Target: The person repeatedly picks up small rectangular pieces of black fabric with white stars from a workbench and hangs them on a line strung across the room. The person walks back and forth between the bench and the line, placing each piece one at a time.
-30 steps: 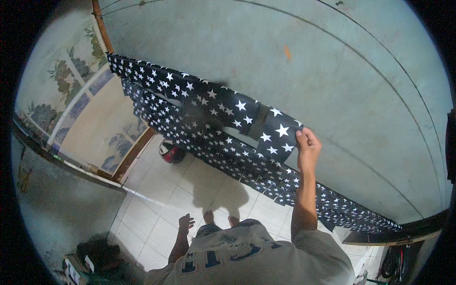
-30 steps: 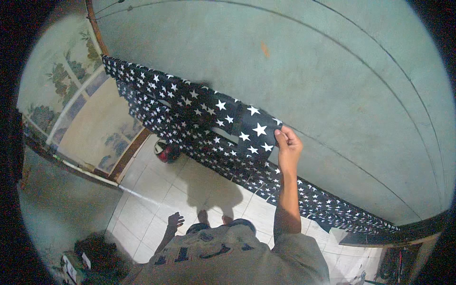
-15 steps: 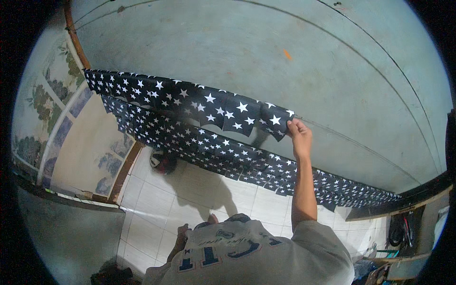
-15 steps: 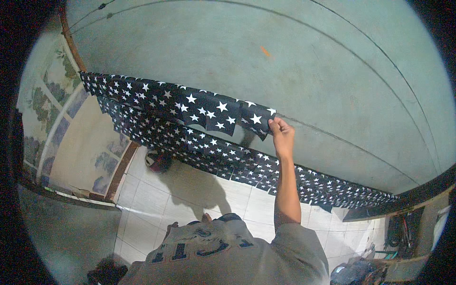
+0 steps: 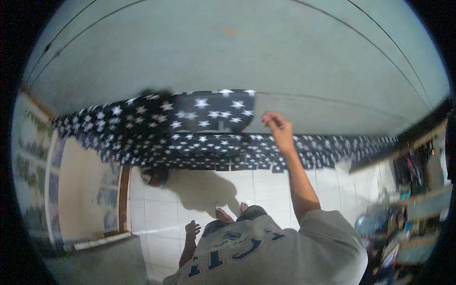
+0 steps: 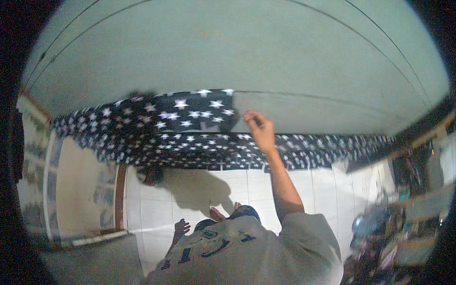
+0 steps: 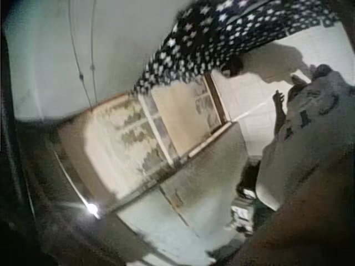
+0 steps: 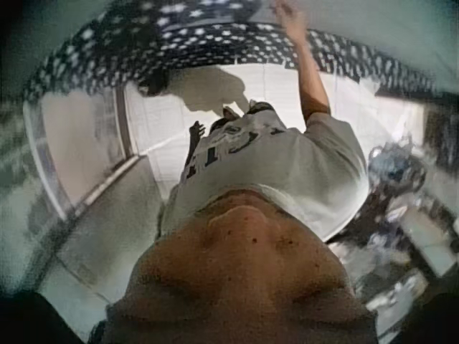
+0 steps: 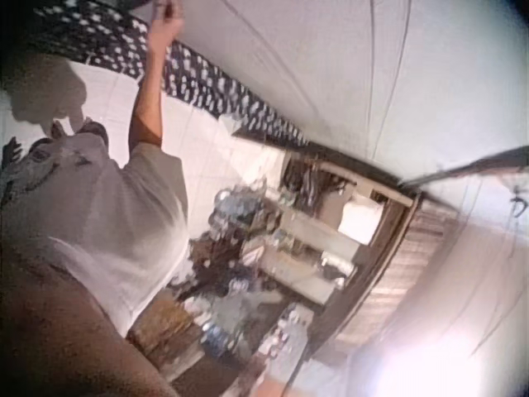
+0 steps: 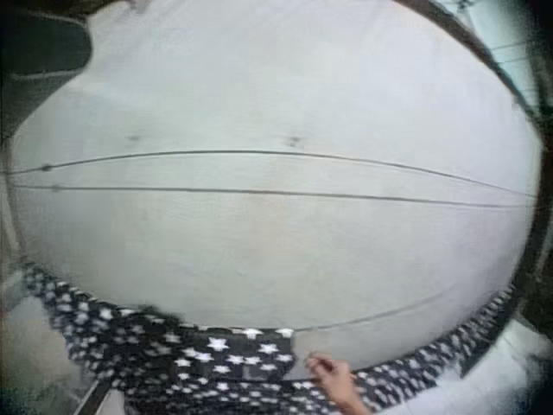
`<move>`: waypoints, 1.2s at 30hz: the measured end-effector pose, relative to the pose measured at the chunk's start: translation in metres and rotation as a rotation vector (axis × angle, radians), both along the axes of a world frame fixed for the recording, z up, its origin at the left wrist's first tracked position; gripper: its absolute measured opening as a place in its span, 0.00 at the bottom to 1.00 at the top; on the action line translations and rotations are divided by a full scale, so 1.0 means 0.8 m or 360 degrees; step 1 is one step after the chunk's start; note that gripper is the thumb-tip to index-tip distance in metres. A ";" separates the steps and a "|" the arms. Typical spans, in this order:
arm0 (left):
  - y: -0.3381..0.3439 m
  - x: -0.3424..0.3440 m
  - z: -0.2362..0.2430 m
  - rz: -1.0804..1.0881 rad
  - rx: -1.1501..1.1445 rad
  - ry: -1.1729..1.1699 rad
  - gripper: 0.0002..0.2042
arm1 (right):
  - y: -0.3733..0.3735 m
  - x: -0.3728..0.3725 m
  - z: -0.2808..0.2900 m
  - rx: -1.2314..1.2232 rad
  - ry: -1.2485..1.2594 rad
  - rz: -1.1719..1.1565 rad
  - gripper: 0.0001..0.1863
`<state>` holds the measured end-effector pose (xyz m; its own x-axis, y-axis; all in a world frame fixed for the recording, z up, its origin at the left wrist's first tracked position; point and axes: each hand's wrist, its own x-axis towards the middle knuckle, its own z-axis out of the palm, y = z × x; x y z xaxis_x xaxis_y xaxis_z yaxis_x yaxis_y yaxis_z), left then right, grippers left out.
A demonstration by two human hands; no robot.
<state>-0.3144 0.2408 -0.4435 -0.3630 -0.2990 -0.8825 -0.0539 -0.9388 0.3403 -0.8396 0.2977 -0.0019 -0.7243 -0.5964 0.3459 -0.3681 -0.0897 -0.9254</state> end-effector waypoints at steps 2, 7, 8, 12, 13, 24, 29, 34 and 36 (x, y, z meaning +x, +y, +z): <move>-0.003 -0.018 -0.012 -0.0443 -0.0278 -0.0292 0.18 | 0.046 0.007 -0.066 0.0312 -0.0021 -0.0077 0.08; -0.003 -0.064 -0.015 -0.0708 -0.0100 -0.0298 0.21 | 0.207 0.073 -0.275 0.1602 0.0238 0.0314 0.13; -0.005 -0.077 -0.012 -0.0775 -0.0125 -0.0281 0.21 | 0.248 0.092 -0.308 0.1895 0.0200 0.0452 0.16; -0.010 -0.145 0.001 -0.1077 -0.0273 -0.0323 0.19 | 0.407 0.154 -0.386 0.1715 -0.0423 0.0317 0.17; -0.008 -0.168 -0.001 -0.1141 -0.0309 -0.0323 0.19 | 0.445 0.166 -0.396 0.1677 -0.0572 0.0103 0.17; 0.202 -0.515 -0.002 -0.2151 -0.0610 -0.0428 0.15 | 0.814 0.155 -0.391 0.1247 -0.1196 -0.1559 0.13; 0.449 -0.675 0.094 -0.2714 -0.0773 0.0221 0.17 | 0.908 0.196 -0.363 0.0969 -0.1252 -0.2203 0.14; 0.571 -0.767 0.107 -0.3093 -0.0818 0.0305 0.19 | 0.917 0.243 -0.405 0.0601 -0.1708 -0.2326 0.12; 0.584 -0.805 0.071 -0.3261 -0.0780 0.0303 0.19 | 0.909 0.255 -0.436 0.0482 -0.1825 -0.2316 0.12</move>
<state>-0.9588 0.7078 -0.3866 -0.4482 0.4057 -0.7966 -0.5824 0.5435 0.6045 -0.6356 1.0246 -0.3506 -0.4281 0.6784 -0.5971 0.7333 -0.1254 -0.6682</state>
